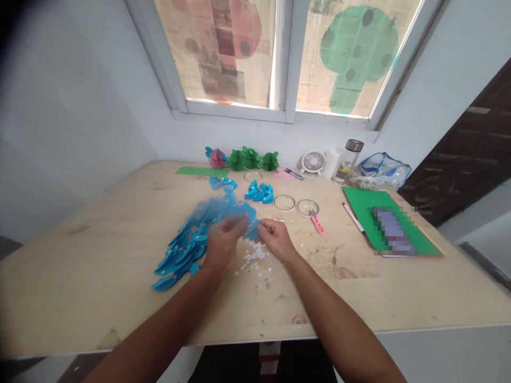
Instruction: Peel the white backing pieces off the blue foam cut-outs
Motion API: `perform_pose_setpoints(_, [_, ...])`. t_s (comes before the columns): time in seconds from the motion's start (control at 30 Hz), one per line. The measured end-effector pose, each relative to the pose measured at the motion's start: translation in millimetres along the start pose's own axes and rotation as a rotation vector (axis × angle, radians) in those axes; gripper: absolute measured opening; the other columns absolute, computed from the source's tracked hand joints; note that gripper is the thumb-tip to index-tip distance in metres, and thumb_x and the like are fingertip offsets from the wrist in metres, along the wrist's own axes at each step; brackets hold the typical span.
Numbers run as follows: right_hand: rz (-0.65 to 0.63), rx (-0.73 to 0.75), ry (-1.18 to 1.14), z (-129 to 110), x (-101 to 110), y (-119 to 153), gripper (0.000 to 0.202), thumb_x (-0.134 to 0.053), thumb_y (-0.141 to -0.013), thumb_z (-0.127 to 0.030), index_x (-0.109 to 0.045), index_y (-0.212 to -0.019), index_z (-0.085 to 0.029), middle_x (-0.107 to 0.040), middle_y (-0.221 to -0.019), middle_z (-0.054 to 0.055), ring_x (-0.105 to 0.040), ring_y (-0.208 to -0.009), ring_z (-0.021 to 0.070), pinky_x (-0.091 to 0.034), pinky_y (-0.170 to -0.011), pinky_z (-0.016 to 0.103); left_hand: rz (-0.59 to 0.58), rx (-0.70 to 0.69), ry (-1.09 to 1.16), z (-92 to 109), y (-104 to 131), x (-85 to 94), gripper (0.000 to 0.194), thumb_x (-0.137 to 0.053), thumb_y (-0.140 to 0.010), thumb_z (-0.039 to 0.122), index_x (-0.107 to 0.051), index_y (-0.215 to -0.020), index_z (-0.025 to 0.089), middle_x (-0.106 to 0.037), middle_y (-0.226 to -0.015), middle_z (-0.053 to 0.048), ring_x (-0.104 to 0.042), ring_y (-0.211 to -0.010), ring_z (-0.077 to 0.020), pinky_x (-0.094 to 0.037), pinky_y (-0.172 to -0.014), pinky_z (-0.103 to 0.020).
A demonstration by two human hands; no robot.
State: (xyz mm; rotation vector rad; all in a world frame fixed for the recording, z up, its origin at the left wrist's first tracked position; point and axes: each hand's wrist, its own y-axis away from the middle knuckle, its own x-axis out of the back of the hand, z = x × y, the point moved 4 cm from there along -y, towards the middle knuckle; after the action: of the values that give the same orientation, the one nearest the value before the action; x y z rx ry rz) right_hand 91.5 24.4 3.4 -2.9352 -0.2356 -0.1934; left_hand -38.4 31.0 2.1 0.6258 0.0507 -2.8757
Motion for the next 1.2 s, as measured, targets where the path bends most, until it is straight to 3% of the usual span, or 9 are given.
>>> perform_pose_setpoints(0.4, [0.041, -0.032, 0.028, -2, 1, 2, 0.036, -0.053, -0.078, -0.049, -0.061, -0.07, -0.015, -0.054, -0.05, -0.002, -0.046, -0.043, 0.0082, -0.032, -0.043, 0.019, -0.062, 0.073, 0.033, -2, 2, -4.3, 0.022, -0.076, -0.052, 0.021, -0.068, -0.071, 0.013, -0.065, -0.062, -0.001, -0.052, -0.049, -0.0083, -0.041, -0.05, -0.022])
perform_pose_setpoints(0.7, [0.027, -0.011, 0.036, -5, 1, 2, 0.04, -0.048, -0.081, -0.05, -0.06, -0.064, -0.016, -0.053, -0.049, -0.002, -0.046, -0.044, 0.0082, -0.033, -0.044, 0.019, -0.066, 0.202, 0.144, -6, 2, -3.5, 0.024, -0.076, -0.049, 0.017, -0.066, -0.07, 0.013, -0.064, -0.067, -0.001, -0.056, -0.06, -0.0093, -0.044, -0.061, -0.023])
perform_pose_setpoints(1.2, [0.036, -0.023, 0.021, -3, 2, 2, 0.042, -0.047, -0.082, -0.051, -0.055, -0.059, -0.016, -0.052, -0.048, -0.002, -0.043, -0.044, 0.0083, -0.033, -0.047, 0.02, -0.082, 0.216, 0.142, -7, -2, -1.4, 0.024, -0.076, -0.049, 0.019, -0.066, -0.07, 0.014, -0.063, -0.063, -0.002, -0.057, -0.059, -0.0107, -0.044, -0.058, -0.023])
